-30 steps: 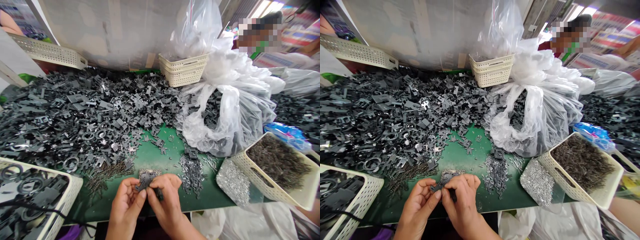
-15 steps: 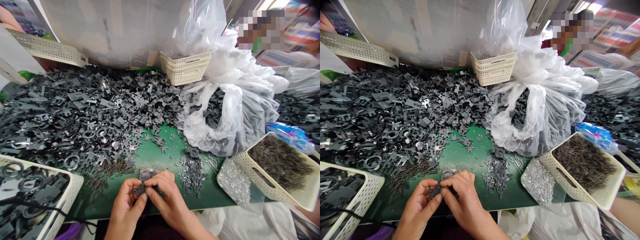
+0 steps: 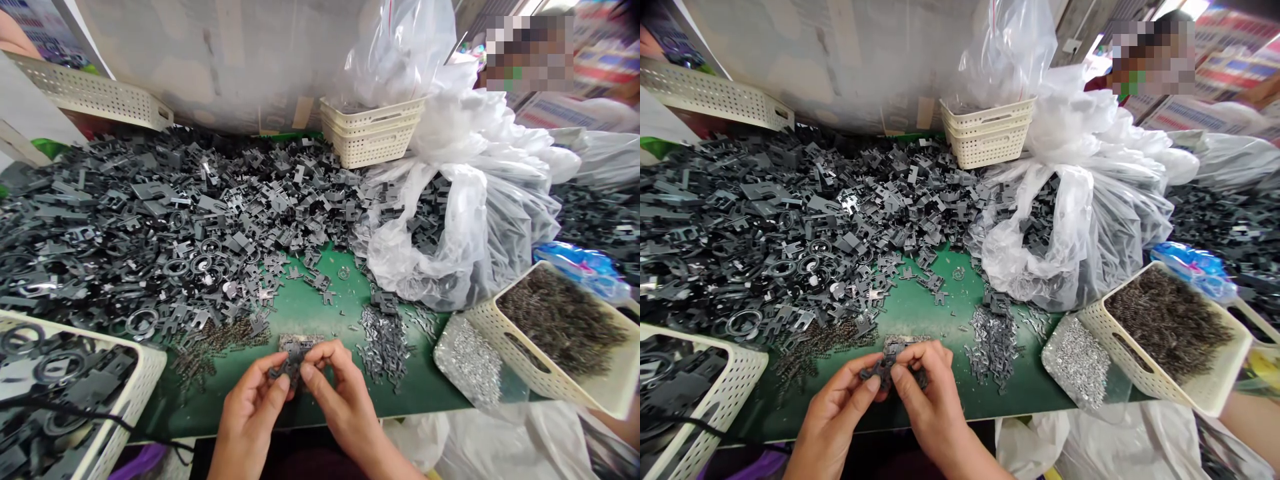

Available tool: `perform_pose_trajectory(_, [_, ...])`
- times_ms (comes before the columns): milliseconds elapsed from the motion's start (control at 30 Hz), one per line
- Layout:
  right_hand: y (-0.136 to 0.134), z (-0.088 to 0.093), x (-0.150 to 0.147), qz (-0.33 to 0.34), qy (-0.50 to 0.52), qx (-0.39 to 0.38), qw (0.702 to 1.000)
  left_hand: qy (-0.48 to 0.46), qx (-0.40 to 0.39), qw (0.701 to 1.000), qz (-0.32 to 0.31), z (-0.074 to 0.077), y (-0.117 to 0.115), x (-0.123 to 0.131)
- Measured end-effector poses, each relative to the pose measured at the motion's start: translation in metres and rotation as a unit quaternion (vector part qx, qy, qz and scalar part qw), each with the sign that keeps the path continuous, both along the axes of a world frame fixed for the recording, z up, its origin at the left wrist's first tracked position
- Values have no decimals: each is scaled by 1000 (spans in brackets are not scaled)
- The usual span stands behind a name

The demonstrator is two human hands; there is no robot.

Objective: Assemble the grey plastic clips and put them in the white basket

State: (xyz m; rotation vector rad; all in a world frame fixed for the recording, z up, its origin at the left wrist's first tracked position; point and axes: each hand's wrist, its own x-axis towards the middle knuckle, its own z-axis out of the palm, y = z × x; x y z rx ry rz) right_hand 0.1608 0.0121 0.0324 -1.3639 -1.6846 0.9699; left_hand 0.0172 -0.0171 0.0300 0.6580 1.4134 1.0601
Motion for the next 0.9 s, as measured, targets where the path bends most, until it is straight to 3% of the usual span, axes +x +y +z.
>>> perform_pose_trajectory(367, [-7, -2, -5, -12, -77, 110, 991, 66, 43, 994, -71, -11, -3, -3])
perform_pose_trajectory(600, [9, 17, 10, 170, -101, 4, 980, 115, 87, 983, -113, -2, -4, -7])
perform_pose_trajectory(733, [12, 24, 20, 211, -119, 6, 970, 168, 115, 972, -113, 0, -17, -16])
perform_pose_trajectory(800, [14, 20, 26, 184, -118, 22, 976, 253, 135, 953, -100, -5, -25, -27])
perform_pose_trajectory(900, [18, 10, 32, 123, -120, 43, 984, 439, 177, 873, -120, -19, -32, -48])
